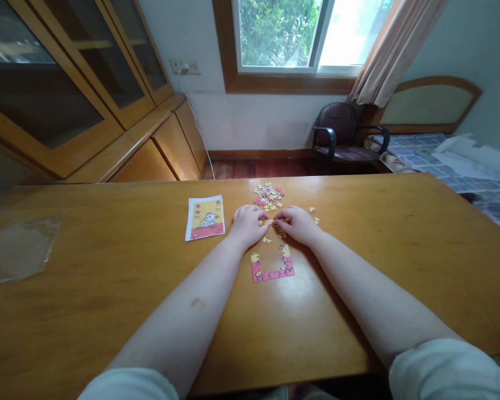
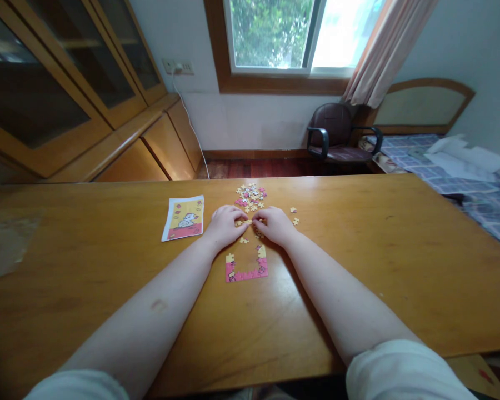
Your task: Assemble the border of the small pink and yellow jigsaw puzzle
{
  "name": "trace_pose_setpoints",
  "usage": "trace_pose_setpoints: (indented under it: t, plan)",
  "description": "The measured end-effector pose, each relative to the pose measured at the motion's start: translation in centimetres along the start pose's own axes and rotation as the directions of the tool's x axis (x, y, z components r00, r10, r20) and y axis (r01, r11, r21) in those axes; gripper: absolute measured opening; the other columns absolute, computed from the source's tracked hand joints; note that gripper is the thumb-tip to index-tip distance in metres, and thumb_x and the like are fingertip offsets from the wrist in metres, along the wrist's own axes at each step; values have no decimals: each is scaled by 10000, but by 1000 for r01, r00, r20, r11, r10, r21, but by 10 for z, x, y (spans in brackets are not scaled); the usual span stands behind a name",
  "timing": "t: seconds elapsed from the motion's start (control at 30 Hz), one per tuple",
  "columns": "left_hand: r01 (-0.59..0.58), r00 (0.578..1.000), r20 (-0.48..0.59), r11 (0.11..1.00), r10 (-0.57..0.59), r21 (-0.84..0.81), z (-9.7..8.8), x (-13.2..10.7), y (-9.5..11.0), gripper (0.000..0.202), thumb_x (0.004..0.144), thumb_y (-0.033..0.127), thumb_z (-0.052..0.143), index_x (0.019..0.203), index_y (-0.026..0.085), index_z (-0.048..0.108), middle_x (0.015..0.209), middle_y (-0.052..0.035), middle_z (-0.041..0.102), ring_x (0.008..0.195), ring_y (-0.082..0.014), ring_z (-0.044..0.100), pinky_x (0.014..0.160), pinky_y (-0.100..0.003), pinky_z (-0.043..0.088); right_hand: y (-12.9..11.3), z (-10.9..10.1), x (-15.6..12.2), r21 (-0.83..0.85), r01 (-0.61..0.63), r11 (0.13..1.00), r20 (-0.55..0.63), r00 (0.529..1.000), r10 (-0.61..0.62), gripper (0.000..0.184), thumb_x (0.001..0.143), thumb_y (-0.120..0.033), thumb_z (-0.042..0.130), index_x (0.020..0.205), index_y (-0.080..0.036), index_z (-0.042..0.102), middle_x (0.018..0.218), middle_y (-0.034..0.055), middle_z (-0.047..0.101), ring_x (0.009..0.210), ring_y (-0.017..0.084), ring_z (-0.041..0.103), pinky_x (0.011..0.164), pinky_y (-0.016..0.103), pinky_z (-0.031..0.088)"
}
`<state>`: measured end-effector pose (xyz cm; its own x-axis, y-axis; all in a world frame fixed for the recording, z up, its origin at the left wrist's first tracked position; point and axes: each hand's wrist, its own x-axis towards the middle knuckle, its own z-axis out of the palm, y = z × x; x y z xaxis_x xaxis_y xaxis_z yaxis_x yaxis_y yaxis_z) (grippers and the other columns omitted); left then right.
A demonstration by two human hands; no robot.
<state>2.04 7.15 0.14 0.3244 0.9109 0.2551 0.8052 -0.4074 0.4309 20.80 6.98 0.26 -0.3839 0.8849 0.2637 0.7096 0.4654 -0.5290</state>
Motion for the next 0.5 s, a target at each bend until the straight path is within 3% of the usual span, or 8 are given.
trace_pose_setpoints:
  t: [0.5]
  plan:
    - [30, 999, 15, 999, -30, 14, -3, 0, 2, 160, 786, 341, 601, 854, 236, 701, 963, -49, 684, 998, -254, 563, 916, -398, 416, 1, 1, 0, 10, -7, 1000, 9, 1000, 7, 125, 827, -239, 594, 809, -207, 714, 762, 33, 664, 757, 167, 567, 724, 275, 420]
